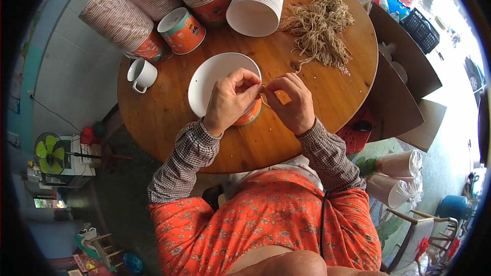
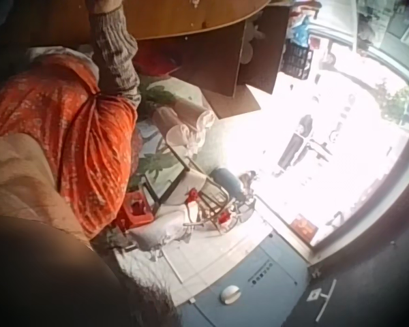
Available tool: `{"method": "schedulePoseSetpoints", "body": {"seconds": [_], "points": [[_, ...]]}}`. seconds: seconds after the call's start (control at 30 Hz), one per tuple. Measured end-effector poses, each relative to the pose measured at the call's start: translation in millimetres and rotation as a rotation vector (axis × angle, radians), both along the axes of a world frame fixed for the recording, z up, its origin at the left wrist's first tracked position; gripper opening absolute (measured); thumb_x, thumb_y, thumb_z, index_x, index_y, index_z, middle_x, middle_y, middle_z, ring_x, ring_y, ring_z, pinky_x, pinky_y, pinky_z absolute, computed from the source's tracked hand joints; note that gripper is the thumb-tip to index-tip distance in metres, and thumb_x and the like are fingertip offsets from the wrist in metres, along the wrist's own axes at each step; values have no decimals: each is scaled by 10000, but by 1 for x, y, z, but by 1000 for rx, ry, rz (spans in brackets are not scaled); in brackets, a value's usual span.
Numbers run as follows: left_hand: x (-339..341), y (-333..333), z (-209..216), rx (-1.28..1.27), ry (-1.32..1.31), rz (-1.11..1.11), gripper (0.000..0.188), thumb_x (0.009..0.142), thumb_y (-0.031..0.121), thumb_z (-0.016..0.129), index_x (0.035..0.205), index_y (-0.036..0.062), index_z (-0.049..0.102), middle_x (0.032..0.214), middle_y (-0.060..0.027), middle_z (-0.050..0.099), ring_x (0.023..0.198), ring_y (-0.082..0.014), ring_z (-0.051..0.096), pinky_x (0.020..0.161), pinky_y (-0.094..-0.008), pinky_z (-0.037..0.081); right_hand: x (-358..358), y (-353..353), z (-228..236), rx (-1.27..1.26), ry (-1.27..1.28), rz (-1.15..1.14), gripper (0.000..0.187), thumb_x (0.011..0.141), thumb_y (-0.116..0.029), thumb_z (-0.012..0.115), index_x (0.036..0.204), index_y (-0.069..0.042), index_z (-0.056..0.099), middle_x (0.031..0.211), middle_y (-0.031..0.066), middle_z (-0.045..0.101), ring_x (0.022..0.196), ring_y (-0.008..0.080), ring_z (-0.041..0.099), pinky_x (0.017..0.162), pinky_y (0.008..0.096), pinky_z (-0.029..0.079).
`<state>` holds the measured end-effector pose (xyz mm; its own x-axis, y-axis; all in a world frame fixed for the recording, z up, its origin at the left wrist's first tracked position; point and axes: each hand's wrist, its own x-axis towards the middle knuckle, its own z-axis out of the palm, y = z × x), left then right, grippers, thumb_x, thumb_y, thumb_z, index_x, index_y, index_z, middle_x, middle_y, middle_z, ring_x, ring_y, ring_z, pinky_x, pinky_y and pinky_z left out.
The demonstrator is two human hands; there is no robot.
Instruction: Unwrapping stacks of paper cups and threading strings through pre-drilled holes in the cups.
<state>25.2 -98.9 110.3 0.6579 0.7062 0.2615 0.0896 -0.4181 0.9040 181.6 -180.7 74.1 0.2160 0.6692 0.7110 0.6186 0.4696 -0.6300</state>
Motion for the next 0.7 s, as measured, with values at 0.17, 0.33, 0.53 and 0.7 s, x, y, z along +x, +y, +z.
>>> {"method": "schedulePoseSetpoints", "body": {"seconds": [0.17, 0.33, 0.53, 0.7], "points": [[-1, -3, 0, 47, 27, 8, 81, 911, 24, 631, 971, -18, 598, 864, -51, 676, 813, -90, 651, 737, -228, 529, -1, 0, 1, -64, 154, 43, 124, 756, -31, 720, 849, -39, 637, 812, 66, 620, 749, 235, 606, 662, 314, 519], [-2, -4, 0, 52, 48, -5, 99, 931, 37, 614, 1009, -16, 587, 869, -44, 669, 810, -87, 649, 737, -221, 529, 0, 0, -2, -20, 54, 23, 156, 747, -40, 721, 876, -58, 635, 818, 55, 621, 746, 236, 605, 647, 326, 515], [3, -11, 5, 128, 58, 77, 47, 884, 9, 644, 926, -7, 632, 825, -79, 688, 733, -121, 680, 646, -245, 536, -3, 1, -3, 87, -104, -79, 147, 736, -44, 709, 848, -102, 633, 799, 36, 617, 733, 238, 592, 607, 350, 492], [4, -12, 8, 446, 63, 79, 96, 830, -15, 671, 920, 17, 660, 824, -88, 654, 710, -192, 671, 616, -287, 537, -1, 1, 0, 80, -81, -66, 132, 750, -38, 702, 857, -74, 635, 799, 51, 616, 740, 246, 601, 617, 352, 500]]}}
